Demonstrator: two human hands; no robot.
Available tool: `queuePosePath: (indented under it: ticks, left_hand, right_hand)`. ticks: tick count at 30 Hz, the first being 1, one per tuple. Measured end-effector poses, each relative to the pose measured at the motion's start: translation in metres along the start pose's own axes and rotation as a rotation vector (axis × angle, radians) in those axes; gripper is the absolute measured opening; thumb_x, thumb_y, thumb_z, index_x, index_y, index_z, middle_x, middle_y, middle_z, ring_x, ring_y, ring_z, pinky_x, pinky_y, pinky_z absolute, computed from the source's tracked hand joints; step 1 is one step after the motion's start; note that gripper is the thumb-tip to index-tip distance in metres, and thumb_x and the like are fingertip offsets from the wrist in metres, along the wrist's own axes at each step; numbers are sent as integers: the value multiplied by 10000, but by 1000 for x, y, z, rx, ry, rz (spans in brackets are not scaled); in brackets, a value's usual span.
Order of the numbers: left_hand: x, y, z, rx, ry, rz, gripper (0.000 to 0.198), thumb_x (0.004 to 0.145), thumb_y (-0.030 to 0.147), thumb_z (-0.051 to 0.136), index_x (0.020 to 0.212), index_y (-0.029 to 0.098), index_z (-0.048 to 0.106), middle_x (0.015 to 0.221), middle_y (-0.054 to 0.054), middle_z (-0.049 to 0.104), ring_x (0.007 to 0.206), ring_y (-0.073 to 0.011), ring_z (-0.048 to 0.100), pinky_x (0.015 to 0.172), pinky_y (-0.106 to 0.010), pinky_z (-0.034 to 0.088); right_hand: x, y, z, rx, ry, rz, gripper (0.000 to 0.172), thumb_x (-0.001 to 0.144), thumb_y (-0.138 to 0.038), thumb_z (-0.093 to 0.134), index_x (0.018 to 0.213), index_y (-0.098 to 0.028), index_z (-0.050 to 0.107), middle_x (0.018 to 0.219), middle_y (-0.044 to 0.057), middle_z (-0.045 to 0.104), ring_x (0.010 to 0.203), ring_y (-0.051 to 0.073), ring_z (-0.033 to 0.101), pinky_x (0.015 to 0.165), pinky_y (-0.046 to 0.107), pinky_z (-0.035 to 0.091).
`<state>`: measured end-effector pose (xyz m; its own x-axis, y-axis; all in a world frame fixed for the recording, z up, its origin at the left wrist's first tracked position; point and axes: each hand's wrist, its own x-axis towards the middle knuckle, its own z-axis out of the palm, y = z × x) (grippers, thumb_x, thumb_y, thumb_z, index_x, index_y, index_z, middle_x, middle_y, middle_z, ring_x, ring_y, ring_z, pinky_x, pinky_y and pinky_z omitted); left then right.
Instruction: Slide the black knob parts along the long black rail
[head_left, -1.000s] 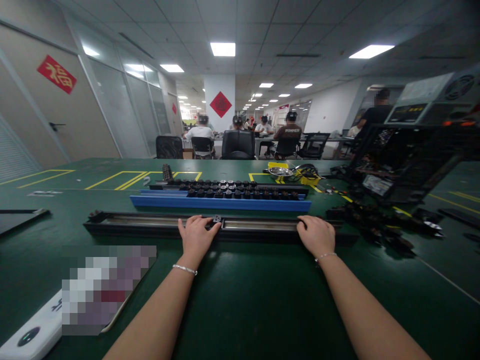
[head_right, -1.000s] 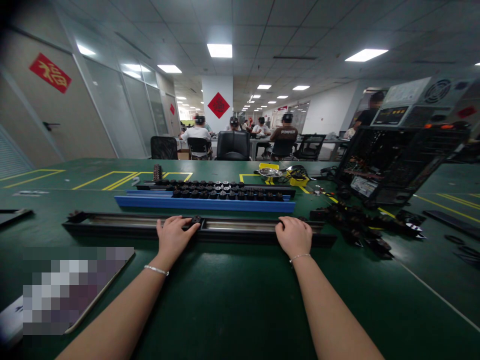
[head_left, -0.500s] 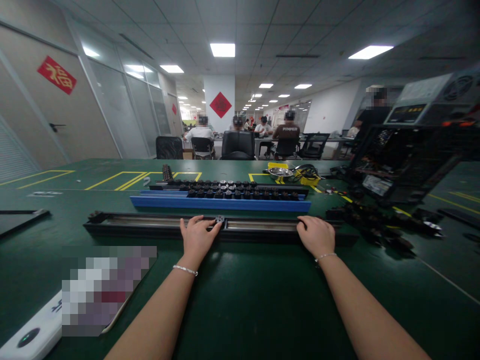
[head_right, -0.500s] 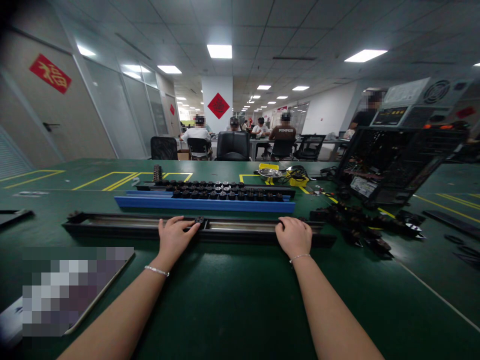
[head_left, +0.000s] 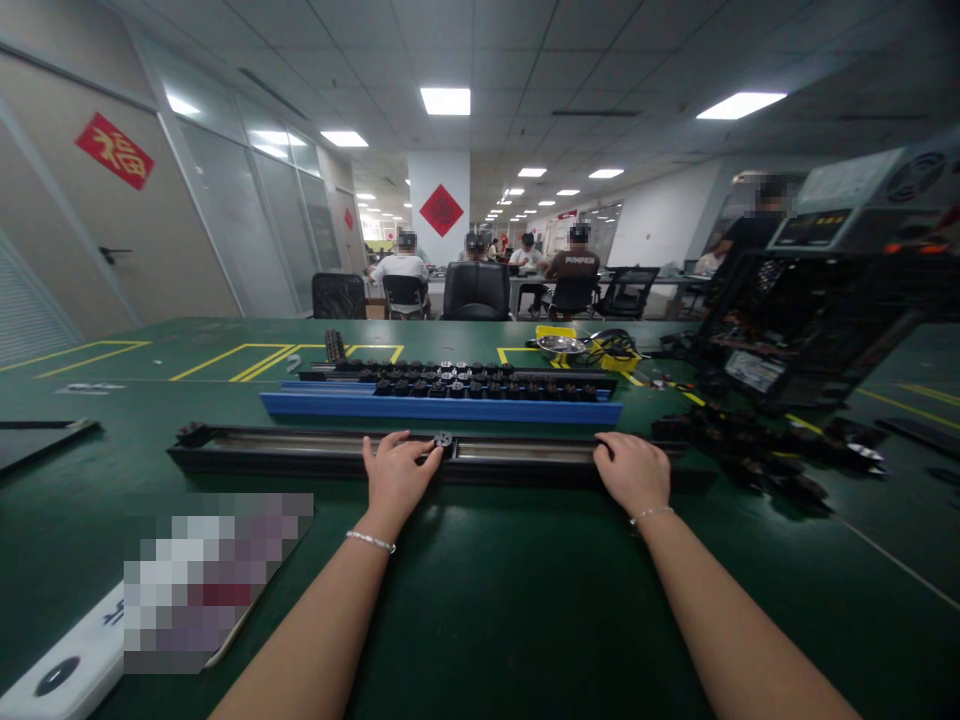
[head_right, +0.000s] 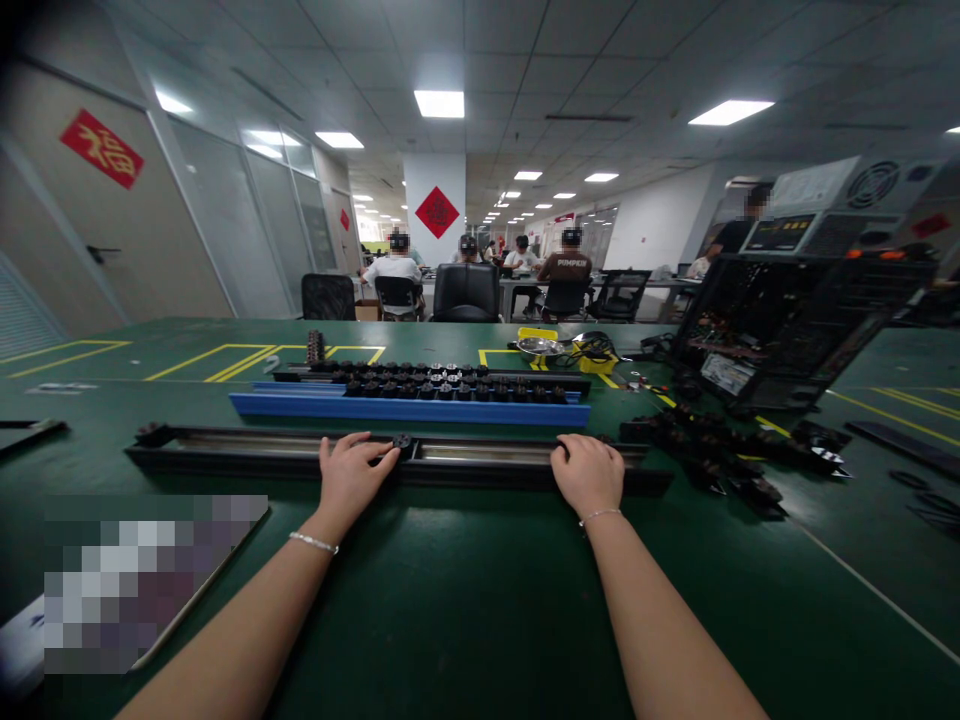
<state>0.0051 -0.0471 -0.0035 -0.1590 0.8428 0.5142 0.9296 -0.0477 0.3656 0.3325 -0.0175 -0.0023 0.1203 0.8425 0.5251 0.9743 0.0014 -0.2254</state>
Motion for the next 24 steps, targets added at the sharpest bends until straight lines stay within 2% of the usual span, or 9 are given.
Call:
queuePosePath:
  ticks: [24]
  left_hand:
    - [-2,1,2,-58,-9,91,237,805,440,537,868,309,723,954,-6,730,1130,-271,510,1070,-638,33]
  right_hand:
    - [-1,-1,0,-8,8,2,344,813,-273,381,958,-211,687,1085,39,673,1046,194,559,913,369,321]
